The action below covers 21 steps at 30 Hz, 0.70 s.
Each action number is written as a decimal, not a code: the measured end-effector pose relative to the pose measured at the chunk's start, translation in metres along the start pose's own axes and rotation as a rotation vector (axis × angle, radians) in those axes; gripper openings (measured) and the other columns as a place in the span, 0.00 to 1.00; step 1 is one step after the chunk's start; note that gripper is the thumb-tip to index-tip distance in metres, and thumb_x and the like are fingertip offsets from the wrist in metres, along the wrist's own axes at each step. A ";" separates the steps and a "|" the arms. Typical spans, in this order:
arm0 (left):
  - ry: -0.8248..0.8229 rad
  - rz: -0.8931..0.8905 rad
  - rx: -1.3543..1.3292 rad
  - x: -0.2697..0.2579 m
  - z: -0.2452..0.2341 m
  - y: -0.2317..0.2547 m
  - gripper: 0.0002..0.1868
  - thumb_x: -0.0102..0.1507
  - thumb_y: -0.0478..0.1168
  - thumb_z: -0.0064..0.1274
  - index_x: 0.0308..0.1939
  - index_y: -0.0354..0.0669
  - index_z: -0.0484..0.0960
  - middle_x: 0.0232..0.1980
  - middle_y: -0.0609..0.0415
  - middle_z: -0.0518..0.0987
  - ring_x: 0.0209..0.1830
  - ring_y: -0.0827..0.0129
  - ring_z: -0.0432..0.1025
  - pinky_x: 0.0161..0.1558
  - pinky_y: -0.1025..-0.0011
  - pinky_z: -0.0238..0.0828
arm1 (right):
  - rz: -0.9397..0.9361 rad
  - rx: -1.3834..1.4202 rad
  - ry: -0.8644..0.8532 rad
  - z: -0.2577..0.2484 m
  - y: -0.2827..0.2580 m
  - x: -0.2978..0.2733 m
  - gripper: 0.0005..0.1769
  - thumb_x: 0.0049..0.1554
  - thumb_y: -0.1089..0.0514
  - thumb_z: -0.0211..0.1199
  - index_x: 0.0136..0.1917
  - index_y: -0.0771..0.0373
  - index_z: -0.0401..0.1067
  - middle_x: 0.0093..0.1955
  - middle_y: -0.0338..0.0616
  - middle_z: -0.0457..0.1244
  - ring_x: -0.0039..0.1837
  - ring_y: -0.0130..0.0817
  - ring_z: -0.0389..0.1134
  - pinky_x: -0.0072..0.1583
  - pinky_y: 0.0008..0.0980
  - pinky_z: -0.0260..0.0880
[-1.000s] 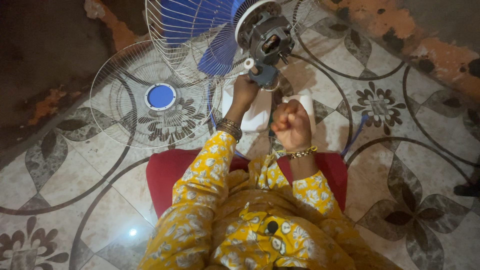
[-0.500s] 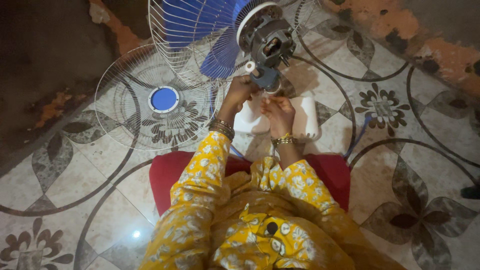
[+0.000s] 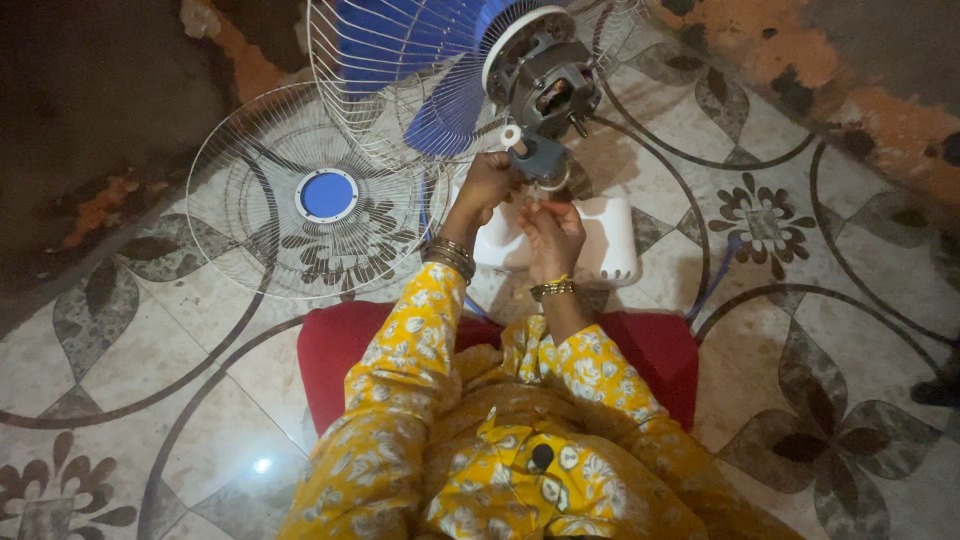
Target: The person removes the rear motor housing of a standing electric fan, manipulates the internal wiring and components, then reattaches the housing and secures it with a screwdriver.
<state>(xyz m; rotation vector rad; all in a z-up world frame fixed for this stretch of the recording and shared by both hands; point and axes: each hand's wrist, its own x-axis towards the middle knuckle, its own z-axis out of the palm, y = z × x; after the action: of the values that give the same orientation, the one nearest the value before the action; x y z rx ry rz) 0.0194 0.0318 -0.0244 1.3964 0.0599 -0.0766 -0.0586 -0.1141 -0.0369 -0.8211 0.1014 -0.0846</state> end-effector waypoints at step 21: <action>0.024 0.063 -0.129 -0.002 0.011 -0.016 0.06 0.60 0.26 0.52 0.35 0.35 0.84 0.29 0.55 0.82 0.24 0.76 0.72 0.27 0.76 0.69 | -0.081 0.092 0.070 0.016 0.016 0.015 0.07 0.57 0.69 0.69 0.47 0.68 0.71 0.49 0.54 0.69 0.48 0.40 0.73 0.50 0.37 0.78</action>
<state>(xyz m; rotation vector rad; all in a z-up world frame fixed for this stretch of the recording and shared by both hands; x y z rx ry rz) 0.0158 0.0184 -0.0380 1.2689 0.0399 -0.0033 -0.0413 -0.0935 -0.0392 -0.7303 0.1295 -0.1932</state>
